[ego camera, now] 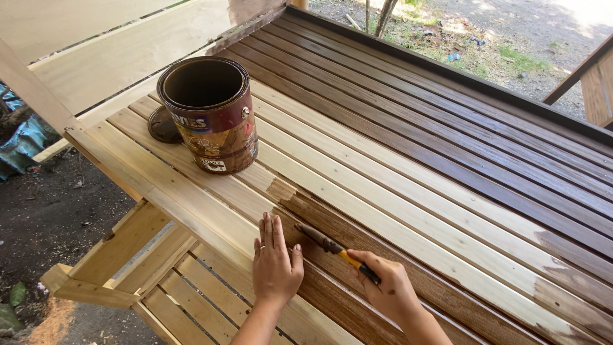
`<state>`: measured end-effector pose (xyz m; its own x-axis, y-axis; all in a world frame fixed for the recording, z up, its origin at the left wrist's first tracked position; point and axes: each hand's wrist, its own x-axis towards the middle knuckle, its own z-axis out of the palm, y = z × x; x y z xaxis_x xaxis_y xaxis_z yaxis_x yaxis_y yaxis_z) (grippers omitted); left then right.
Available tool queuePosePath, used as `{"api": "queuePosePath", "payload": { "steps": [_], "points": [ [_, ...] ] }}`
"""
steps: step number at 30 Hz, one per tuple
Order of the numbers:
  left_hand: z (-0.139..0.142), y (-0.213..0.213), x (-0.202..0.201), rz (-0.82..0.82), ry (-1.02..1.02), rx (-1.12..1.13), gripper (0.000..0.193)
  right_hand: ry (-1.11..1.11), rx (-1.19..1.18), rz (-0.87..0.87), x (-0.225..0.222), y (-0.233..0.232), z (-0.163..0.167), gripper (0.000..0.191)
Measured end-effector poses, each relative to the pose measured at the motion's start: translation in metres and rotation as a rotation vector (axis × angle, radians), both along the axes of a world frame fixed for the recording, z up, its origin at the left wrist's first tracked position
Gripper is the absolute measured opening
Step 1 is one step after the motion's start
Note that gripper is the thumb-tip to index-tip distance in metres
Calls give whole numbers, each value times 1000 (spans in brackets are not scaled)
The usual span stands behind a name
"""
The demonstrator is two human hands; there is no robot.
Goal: The person applies brown wood stain to a slatted wooden bench with a brush, brushing along the planks to coat the bare wood. They dip the brush into the stain can several times and reposition the can as they work across the bench surface.
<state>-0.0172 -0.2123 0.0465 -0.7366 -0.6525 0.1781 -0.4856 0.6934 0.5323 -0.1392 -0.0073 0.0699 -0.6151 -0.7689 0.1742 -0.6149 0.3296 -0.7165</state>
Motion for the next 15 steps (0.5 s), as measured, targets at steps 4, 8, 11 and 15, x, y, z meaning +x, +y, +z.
{"api": "queuePosePath", "payload": {
  "steps": [4, 8, 11, 15],
  "points": [
    [1, 0, -1, -10, -29, 12, 77, 73, -208, 1, -1, -45, 5, 32],
    [2, -1, -2, -19, -86, -29, 76, 16, 42, -165, 3, -82, 15, 29],
    [-1, -1, -2, -28, -59, -36, 77, -20, 129, -164, 3, -66, 21, 30],
    [-4, -1, -2, -24, -51, -37, 77, -126, 318, -245, -3, 30, 20, 45]
  ]
}}
